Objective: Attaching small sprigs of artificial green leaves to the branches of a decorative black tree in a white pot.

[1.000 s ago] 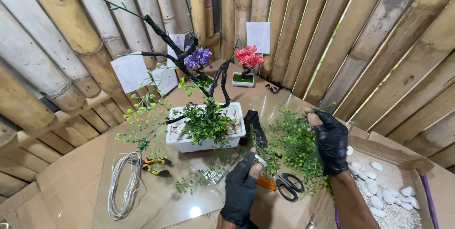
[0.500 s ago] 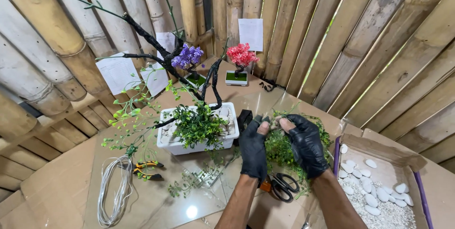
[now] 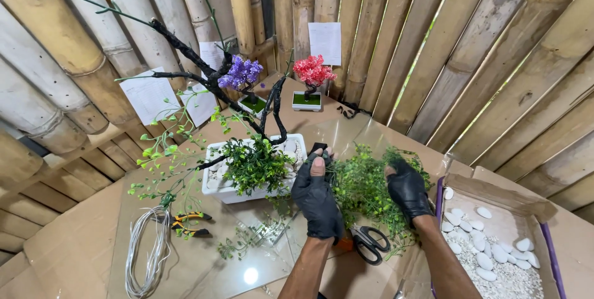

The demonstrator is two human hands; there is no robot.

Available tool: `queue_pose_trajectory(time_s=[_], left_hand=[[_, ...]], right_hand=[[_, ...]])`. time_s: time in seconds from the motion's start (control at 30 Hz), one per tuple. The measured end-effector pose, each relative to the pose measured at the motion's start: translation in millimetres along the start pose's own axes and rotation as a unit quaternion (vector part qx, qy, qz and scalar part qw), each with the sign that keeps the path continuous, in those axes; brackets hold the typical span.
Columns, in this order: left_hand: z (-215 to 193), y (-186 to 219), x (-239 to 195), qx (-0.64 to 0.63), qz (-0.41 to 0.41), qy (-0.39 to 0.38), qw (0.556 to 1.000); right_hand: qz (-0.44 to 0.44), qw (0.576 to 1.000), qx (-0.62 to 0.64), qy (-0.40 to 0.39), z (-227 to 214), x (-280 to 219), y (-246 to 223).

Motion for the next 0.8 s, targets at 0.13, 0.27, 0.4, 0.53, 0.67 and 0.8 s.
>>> queue_pose_trajectory(time_s=[0.13,0.27,0.4,0.53,0.67,0.8], left_hand=[[-4.8,35.7,-14.9,0.035,-0.009,0.068,0.997],[-15.2,-4.0,1.2,-0.012,-0.009,0.103,0.995],[-7.4,0.7,-0.6,-0.141,-0.015,0.053,0.988],[-8.0,15.0,-9.5,-0.111,0.001,0.047,0.993],[-15.1,10.5,-0.8,-0.121,0.025,0.046,0.991],[-17.6,15.4,-4.6,-0.085,0.016,0.071,0.994]], right_hand=[[-0.024,0.962,-0.262,-0.071,16.2,-11.8,10.1],[-0.148,0.981,-0.125,0.009,-8.4,-66.2,-110.7],[-0.300,0.941,0.131,-0.086,0.1,-110.9,-186.6],[-0.287,0.937,0.185,-0.077,21.6,-107.5,-164.9],[-0.261,0.954,0.130,-0.065,25.0,-101.6,-141.4],[-0.340,0.940,0.021,-0.013,14.1,-108.1,-151.3]])
Point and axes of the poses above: each hand's wrist, its own x-axis towards the middle knuckle, its own z-axis out of the palm, y = z × x, the point moved 9 cm from there along x, towards the middle knuckle, and after that the axes turned 10 degrees about x, right-handed, at the moved point
